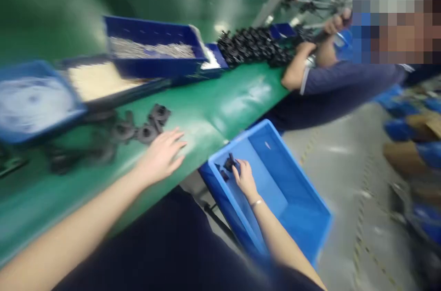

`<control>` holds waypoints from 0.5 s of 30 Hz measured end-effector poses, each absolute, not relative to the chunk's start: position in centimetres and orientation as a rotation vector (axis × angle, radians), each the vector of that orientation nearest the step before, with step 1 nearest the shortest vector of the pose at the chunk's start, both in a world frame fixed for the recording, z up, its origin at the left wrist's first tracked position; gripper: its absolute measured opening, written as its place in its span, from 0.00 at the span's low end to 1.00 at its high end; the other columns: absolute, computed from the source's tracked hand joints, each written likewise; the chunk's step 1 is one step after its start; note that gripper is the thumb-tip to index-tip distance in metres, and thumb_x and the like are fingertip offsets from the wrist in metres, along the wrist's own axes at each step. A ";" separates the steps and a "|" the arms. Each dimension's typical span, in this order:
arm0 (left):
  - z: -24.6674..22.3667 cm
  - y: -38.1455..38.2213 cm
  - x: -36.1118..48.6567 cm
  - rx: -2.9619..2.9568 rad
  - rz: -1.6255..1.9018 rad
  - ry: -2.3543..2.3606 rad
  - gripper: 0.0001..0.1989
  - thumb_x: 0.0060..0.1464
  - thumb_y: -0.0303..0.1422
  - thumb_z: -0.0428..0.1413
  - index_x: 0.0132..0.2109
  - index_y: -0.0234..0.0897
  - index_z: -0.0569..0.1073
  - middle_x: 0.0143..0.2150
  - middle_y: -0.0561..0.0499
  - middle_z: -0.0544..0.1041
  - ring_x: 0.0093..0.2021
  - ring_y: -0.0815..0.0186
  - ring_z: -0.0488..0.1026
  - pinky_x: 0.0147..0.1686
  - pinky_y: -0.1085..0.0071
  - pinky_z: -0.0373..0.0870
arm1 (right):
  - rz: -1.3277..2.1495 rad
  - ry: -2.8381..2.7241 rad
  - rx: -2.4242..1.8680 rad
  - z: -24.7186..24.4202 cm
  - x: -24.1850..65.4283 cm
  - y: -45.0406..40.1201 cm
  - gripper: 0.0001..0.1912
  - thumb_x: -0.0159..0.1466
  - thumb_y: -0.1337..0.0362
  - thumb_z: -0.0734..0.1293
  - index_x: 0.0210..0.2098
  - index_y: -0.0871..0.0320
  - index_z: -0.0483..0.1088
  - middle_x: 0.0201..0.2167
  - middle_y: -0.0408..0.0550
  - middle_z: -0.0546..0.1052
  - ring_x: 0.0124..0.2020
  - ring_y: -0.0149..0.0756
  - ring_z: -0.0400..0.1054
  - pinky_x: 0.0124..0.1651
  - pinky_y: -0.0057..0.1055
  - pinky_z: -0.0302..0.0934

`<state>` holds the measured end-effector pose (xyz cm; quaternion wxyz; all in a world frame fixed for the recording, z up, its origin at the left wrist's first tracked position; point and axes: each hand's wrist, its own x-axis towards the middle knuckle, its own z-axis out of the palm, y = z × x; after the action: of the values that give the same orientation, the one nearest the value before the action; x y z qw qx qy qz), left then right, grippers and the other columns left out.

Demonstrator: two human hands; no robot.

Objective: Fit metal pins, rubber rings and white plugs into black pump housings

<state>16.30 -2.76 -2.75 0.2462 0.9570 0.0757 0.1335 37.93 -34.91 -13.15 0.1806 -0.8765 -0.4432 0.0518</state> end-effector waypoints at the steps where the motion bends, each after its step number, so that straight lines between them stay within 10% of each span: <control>1: -2.8 -2.6 16.3 2.620 0.360 0.198 0.17 0.62 0.36 0.50 0.55 0.36 0.71 0.64 0.38 0.68 0.69 0.48 0.59 0.65 0.46 0.59 | 0.168 -1.221 -2.505 -13.0 38.3 -35.6 0.21 0.73 0.55 0.54 0.59 0.61 0.60 0.51 0.62 0.68 0.54 0.48 0.65 0.58 0.52 0.64; 15: -2.9 -3.0 17.3 2.749 0.270 0.196 0.20 0.64 0.42 0.46 0.55 0.38 0.70 0.64 0.39 0.69 0.67 0.48 0.62 0.65 0.46 0.57 | 0.417 -1.267 -2.498 -15.9 31.6 -41.6 0.33 0.69 0.47 0.61 0.66 0.59 0.55 0.56 0.65 0.67 0.57 0.53 0.66 0.49 0.49 0.72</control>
<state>17.29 -2.96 -2.89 0.1852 0.9756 0.0695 0.0958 31.62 -41.57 -15.85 0.1542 -0.8716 -0.4419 0.1456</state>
